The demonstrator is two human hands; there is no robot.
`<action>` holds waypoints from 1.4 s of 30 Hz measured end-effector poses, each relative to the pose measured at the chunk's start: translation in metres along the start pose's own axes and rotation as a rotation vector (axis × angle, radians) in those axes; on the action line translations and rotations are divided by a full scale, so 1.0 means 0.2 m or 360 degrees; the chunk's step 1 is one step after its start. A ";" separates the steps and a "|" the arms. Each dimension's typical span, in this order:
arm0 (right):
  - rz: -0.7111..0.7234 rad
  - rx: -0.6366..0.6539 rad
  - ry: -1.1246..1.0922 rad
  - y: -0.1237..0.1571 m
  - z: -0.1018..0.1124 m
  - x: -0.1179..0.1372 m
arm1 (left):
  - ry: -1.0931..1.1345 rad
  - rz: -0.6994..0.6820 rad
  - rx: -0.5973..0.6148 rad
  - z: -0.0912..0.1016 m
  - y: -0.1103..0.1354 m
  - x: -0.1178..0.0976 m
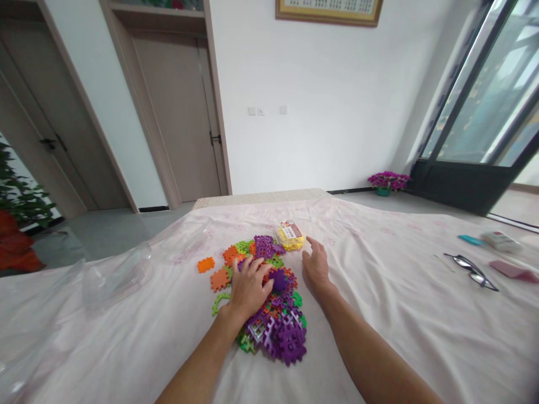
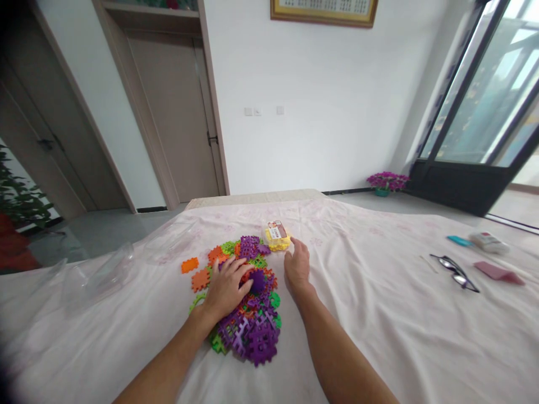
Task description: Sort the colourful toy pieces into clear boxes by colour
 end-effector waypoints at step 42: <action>0.0109 0.0040 -0.1089 0.07 0.05 0.61 | 0.1790 0.0717 -0.0426 0.06 -0.07 0.19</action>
Point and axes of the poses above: each hand's wrist, its own y-axis away from the middle knuckle, its own z-axis out of the back of the hand, x = y × z, the point moved 2 cm from there along -y, towards the middle knuckle, and after that the axes turned 4 degrees about z, right-handed, at the moved point
